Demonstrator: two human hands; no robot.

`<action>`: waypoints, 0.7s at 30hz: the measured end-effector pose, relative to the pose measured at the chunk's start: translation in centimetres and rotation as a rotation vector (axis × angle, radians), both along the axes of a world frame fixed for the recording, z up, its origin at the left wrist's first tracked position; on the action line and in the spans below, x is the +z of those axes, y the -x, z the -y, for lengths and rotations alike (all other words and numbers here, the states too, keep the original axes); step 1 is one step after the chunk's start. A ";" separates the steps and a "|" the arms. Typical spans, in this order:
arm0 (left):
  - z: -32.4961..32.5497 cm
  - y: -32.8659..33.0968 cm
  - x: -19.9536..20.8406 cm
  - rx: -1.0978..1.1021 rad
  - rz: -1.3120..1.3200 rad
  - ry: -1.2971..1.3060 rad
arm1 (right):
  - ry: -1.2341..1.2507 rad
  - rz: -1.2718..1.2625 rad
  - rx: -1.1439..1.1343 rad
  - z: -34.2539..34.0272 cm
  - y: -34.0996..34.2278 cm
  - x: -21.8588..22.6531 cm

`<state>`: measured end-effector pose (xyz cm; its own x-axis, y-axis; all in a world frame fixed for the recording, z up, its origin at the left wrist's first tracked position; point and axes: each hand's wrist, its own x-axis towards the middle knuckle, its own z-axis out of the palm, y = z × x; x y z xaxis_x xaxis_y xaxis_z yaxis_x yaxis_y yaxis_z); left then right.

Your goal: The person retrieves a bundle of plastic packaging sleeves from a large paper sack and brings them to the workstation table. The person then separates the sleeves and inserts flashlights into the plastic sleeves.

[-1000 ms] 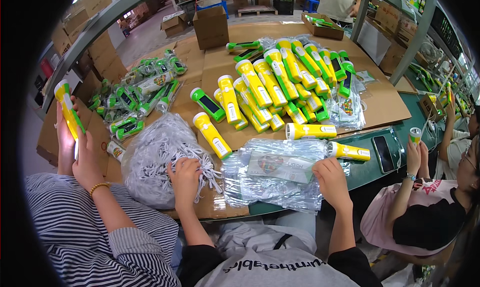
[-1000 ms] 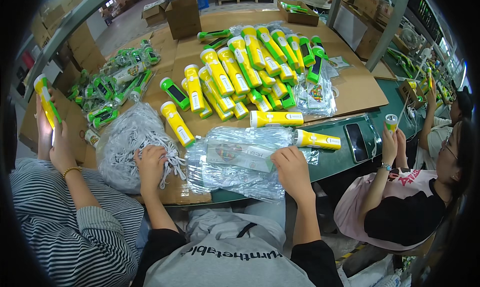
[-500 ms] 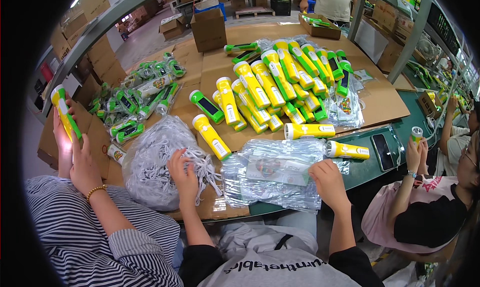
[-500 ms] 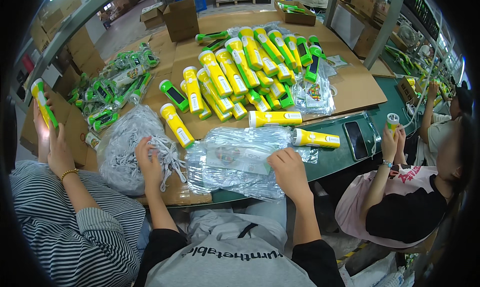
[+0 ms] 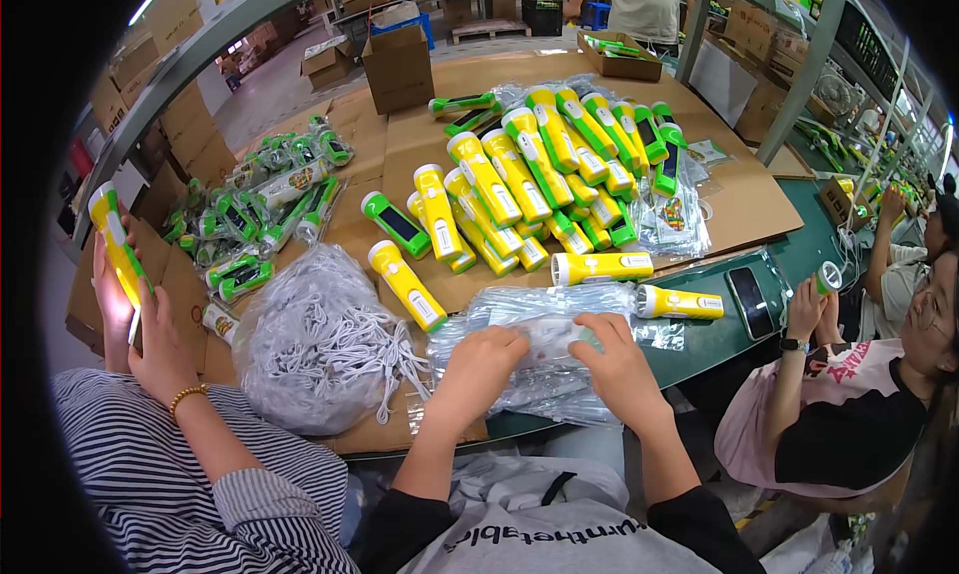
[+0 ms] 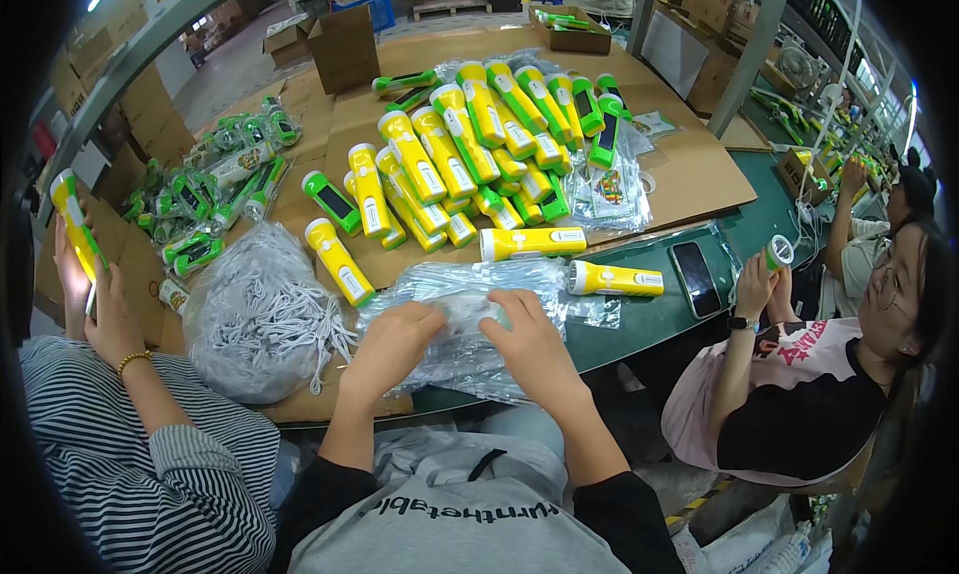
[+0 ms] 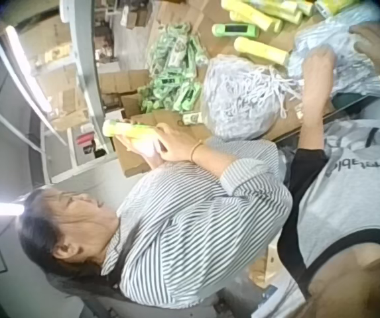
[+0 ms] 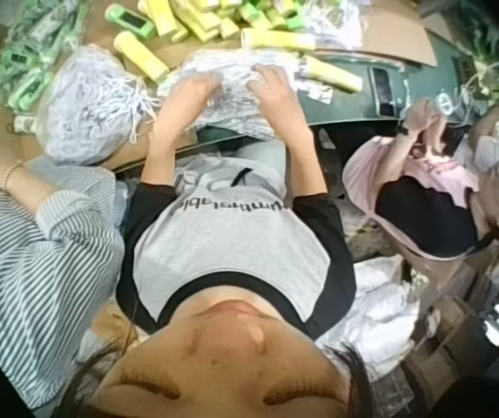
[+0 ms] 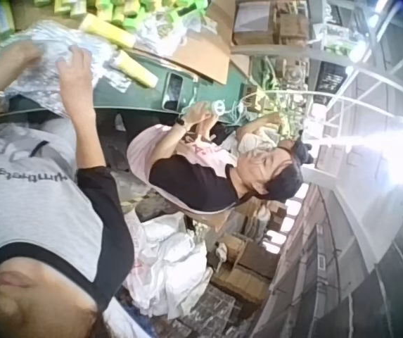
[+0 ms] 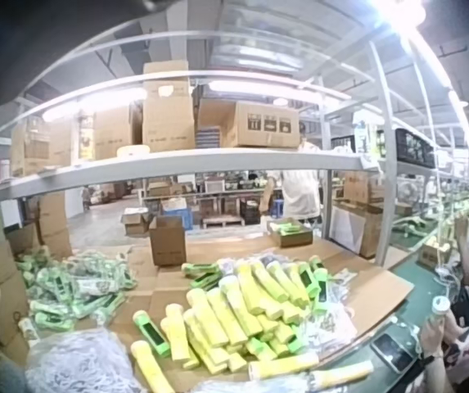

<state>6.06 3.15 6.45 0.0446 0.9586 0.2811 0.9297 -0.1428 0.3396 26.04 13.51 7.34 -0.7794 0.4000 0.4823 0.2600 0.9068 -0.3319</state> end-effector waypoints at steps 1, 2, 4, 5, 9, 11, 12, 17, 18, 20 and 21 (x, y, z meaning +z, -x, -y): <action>0.2 0.3 -0.5 -0.016 0.026 -0.008 | -0.006 -0.009 0.001 -0.1 -0.5 0.4; 0.3 0.1 -0.3 -0.015 0.022 -0.009 | 0.008 0.010 -0.013 -0.4 -1.1 -0.1; 0.4 -0.4 0.0 -0.180 0.041 -0.234 | 0.025 0.030 -0.026 -1.1 -2.2 -0.7; 0.3 -0.1 -0.2 -0.179 0.042 -0.232 | 0.036 0.018 -0.057 -1.4 -2.9 -0.9; -1.9 4.2 -1.5 0.484 0.375 -0.368 | 0.039 -0.005 -0.146 -2.1 -4.4 -1.3; -2.2 9.1 -3.7 0.797 0.044 -0.296 | 0.031 -0.036 -0.108 -1.3 -3.8 -1.2; -1.8 10.5 -5.1 0.810 0.036 -0.298 | 0.040 -0.042 -0.066 -1.0 -3.3 -1.1; -0.5 15.0 -7.9 0.792 0.282 -0.203 | 0.038 -0.019 -0.051 -0.4 -3.0 -1.0; -0.3 15.1 -7.6 0.725 0.365 -0.303 | 0.037 -0.020 -0.058 -0.4 -3.1 -1.1; 0.5 13.2 -6.7 0.644 0.733 -0.332 | 0.041 0.016 -0.070 -0.4 -3.4 -1.5; 1.4 11.8 -5.1 0.530 1.171 -0.417 | 0.029 0.030 -0.058 -0.3 -3.4 -1.2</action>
